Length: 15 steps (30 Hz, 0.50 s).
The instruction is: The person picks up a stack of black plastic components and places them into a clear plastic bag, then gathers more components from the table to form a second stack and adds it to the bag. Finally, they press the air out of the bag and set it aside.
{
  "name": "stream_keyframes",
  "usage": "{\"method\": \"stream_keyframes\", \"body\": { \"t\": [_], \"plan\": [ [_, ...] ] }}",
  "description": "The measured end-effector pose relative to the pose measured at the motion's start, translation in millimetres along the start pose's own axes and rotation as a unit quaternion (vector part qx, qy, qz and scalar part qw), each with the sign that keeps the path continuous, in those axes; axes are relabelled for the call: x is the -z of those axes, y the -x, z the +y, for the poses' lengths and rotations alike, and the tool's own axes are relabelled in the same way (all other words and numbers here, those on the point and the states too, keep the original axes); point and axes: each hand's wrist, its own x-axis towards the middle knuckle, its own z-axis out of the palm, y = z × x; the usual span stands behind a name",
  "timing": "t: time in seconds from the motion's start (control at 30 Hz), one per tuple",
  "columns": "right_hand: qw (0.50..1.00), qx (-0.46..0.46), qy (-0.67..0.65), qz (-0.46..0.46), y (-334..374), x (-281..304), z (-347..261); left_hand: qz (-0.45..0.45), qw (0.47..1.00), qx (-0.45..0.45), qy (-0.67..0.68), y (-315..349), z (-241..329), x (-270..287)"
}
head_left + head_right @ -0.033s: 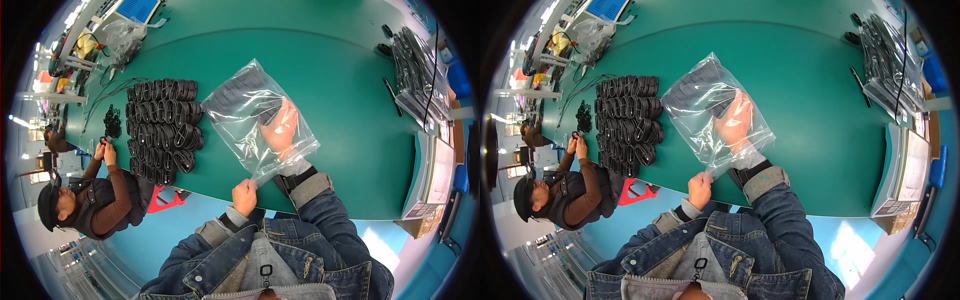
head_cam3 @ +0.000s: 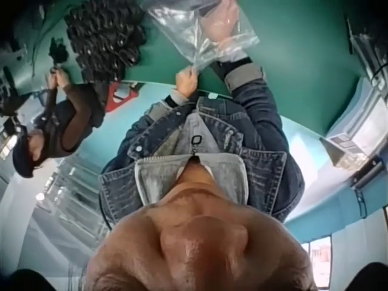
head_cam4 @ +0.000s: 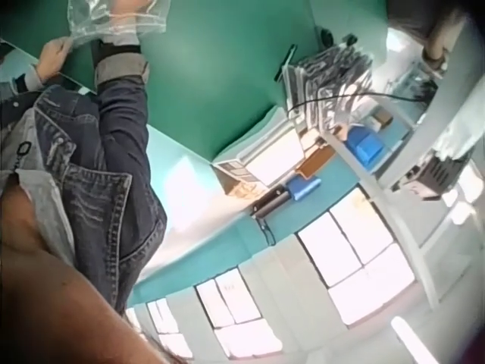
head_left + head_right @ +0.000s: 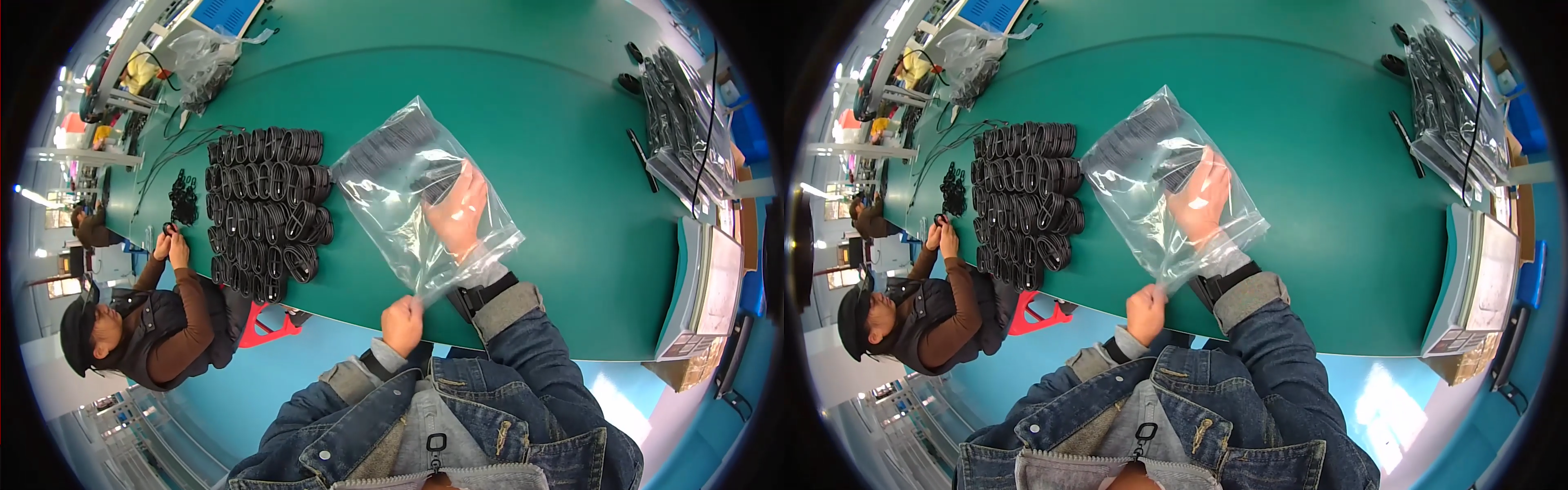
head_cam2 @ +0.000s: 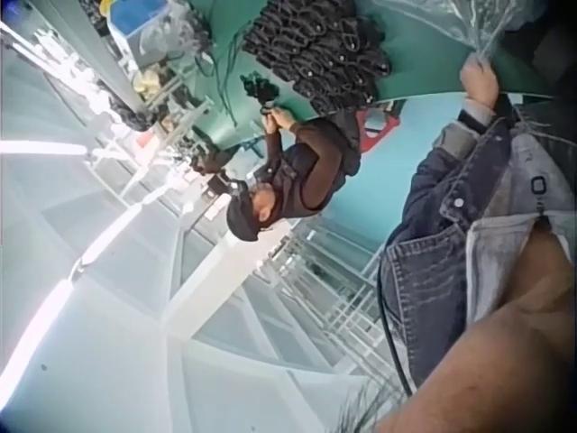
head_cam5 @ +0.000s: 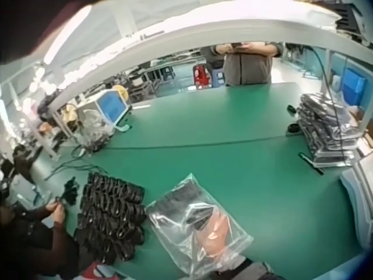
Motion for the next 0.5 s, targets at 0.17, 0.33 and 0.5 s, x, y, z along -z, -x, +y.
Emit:
{"method": "stream_keyframes", "body": {
  "t": [0.17,0.33,0.5],
  "plan": [
    [0.999,-0.035,0.018,-0.033,-7.8,-3.7,-16.9,0.015,0.991,-0.121,-0.051,18.7,6.7,-9.9],
    [0.997,-0.046,-0.005,-0.058,-8.8,-7.4,-12.5,0.024,0.995,-0.095,-0.027,19.7,9.8,-8.6],
    [0.998,0.024,-0.027,-0.047,3.1,-3.0,-3.3,0.016,0.996,-0.09,-0.016,17.6,7.3,-7.3]
  ]
}}
